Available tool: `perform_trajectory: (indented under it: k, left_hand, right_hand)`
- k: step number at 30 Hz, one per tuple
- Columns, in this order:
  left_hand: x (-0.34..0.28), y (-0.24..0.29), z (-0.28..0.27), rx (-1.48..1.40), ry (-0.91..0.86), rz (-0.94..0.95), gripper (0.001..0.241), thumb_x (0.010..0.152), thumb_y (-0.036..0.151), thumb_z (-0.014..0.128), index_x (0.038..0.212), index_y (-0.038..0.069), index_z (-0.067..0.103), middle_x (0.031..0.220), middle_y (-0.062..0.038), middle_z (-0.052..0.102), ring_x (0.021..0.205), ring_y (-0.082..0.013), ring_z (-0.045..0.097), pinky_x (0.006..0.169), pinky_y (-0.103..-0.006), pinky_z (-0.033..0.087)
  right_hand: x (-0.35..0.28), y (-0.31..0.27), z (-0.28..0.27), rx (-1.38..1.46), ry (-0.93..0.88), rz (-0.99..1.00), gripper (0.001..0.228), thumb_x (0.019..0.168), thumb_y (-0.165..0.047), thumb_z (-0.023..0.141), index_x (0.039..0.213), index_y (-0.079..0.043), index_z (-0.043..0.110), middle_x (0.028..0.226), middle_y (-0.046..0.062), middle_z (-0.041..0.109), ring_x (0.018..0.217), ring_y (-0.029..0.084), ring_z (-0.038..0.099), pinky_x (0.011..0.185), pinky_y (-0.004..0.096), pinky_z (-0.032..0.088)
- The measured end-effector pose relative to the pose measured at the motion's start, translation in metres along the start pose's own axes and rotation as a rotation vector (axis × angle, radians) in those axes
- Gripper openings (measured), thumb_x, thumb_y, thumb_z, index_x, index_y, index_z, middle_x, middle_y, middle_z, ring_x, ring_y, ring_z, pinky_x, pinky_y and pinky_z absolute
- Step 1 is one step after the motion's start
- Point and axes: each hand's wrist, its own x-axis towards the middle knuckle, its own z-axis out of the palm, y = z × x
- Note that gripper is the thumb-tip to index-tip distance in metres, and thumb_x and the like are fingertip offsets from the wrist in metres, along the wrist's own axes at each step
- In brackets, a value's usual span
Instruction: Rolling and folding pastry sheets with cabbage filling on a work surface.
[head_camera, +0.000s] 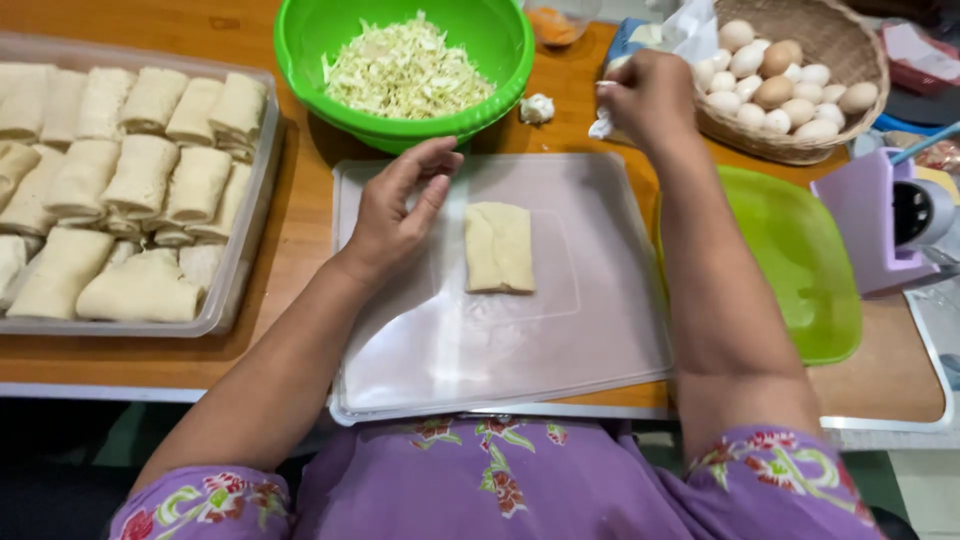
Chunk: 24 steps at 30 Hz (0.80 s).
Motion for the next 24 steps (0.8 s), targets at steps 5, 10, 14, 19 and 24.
perform_trajectory:
  k: [5, 10, 14, 19, 24]
  left_hand:
    - [0.02, 0.006, 0.023, -0.326, -0.011, -0.196, 0.042, 0.11, 0.012, 0.055, 0.151, 0.003, 0.05, 0.14, -0.014, 0.065, 0.134, -0.0206, 0.06, 0.116, -0.0332, 0.047]
    - [0.074, 0.009, 0.081, -0.786, -0.092, -0.705, 0.054, 0.106, 0.034, 0.048, 0.151, 0.006, 0.04, 0.141, -0.012, 0.057, 0.129, -0.0215, 0.058, 0.105, -0.0353, 0.051]
    - [0.126, -0.068, 0.139, -1.055, 0.001, -0.645, 0.043, 0.11, 0.033, 0.047, 0.139, 0.0, 0.049, 0.13, -0.012, 0.06, 0.116, -0.0212, 0.061, 0.098, -0.0383, 0.054]
    - [0.154, -0.121, 0.161, -1.238, 0.102, -0.541, 0.026, 0.108, 0.02, 0.055, 0.117, -0.001, 0.064, 0.105, -0.011, 0.066, 0.091, -0.0179, 0.065, 0.087, -0.0347, 0.061]
    - [0.158, -0.089, 0.145, -0.941, 0.1, -0.621, 0.017, 0.098, 0.019, 0.068, 0.102, 0.003, 0.073, 0.091, -0.006, 0.071, 0.081, -0.0127, 0.067, 0.076, -0.0296, 0.063]
  right_hand:
    - [-0.012, -0.019, -0.052, 0.667, 0.101, 0.213, 0.015, 0.095, -0.007, 0.081, 0.101, 0.004, 0.073, 0.083, 0.007, 0.073, 0.069, 0.012, 0.066, 0.06, 0.027, 0.053]
    - [-0.024, -0.045, -0.045, 0.774, 0.084, 0.094, 0.016, 0.101, -0.002, 0.072, 0.117, 0.0, 0.074, 0.099, 0.003, 0.074, 0.084, 0.007, 0.067, 0.076, 0.023, 0.057]
    - [-0.028, -0.07, -0.018, 0.731, 0.047, -0.046, 0.025, 0.099, -0.001, 0.068, 0.125, -0.002, 0.071, 0.111, 0.006, 0.074, 0.095, 0.009, 0.069, 0.086, 0.024, 0.058]
    - [-0.031, -0.076, -0.024, 0.299, 0.153, -0.201, 0.026, 0.09, -0.008, 0.08, 0.116, -0.004, 0.078, 0.117, 0.015, 0.075, 0.102, 0.026, 0.068, 0.091, 0.036, 0.053]
    - [-0.028, -0.059, -0.023, 0.138, 0.222, -0.207, 0.024, 0.082, -0.017, 0.087, 0.103, -0.008, 0.081, 0.108, 0.012, 0.076, 0.105, 0.033, 0.062, 0.095, 0.041, 0.048]
